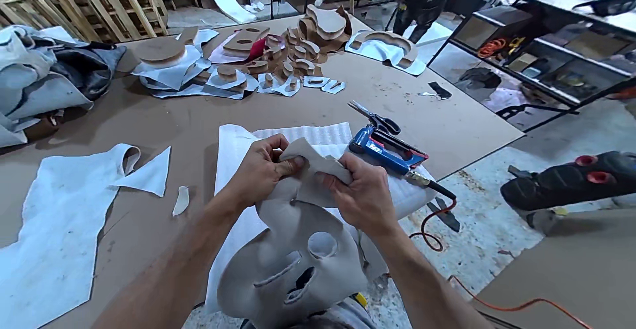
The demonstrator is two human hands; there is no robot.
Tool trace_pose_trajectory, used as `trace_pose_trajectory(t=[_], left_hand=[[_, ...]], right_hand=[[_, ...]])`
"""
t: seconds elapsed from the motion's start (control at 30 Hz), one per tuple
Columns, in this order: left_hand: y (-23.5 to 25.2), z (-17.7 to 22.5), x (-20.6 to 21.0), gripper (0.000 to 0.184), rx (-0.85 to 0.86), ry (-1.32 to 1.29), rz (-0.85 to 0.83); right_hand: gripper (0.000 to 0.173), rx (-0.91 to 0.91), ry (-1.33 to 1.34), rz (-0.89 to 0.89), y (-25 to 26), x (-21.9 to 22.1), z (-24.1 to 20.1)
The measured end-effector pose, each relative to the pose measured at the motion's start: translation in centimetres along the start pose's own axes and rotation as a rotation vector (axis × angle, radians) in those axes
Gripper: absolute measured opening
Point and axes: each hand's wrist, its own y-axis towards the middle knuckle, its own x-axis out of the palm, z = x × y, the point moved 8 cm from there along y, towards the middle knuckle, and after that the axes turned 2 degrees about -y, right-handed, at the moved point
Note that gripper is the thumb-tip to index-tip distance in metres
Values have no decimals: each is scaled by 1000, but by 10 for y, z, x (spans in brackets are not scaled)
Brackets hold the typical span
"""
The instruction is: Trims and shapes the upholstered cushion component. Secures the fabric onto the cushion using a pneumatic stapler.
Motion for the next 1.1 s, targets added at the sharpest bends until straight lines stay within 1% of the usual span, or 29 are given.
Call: trace_pose_trajectory(t=[0.07, 0.17, 0.23, 0.3, 0.37, 0.43, 0.53, 0.6, 0.67, 0.7, 0.73, 0.8, 0.83, 0.97, 1.03, 1.1], left_hand=[[0, -6, 1, 9, -40, -41, 5], [1, -6, 7, 7, -34, -91, -57], [0, -1, 11, 7, 37, -39, -98], [-4, 1, 15, 6, 98, 41, -119], [-11, -3, 20, 5, 122, 126, -125], [-15, -15, 24, 6, 74, 137, -173], [-9, -38, 33, 9, -21, 107, -319], [1, -48, 40, 11, -23, 138, -402], [10, -51, 46, 19, -15, 185, -496], [13, -53, 49, 23, -41, 192, -552], [14, -56, 54, 23, -81, 164, -599], [13, -64, 63, 16, -180, -5, -648], [12, -69, 67, 17, -210, -112, -620], [15, -109, 74, 23, -313, -422, -304], [20, -128, 73, 25, -377, -501, -183], [22, -137, 67, 28, -432, -520, -129]], right_hand=[[25, 4, -58, 63, -4, 2, 3], [27, 30, -73, 23, -7, 1, 4], [29, 62, -43, 9, -12, 3, 7], [30, 85, -2, 59, -21, 7, 13], [31, 107, 48, 85, -33, 13, 24], [30, 117, 110, 47, -45, 21, 35], [30, 177, 154, -48, -57, 32, 55], [27, 221, 182, -75, -58, 37, 68], [26, 243, 240, -80, -55, 38, 79], [25, 249, 273, -89, -53, 39, 82], [25, 255, 310, -107, -53, 41, 82], [24, 272, 394, -155, -55, 44, 81], [23, 287, 429, -177, -55, 44, 83], [23, 435, 515, -210, -59, 46, 111], [22, 521, 545, -244, -60, 56, 127], [22, 563, 522, -270, -57, 63, 134]])
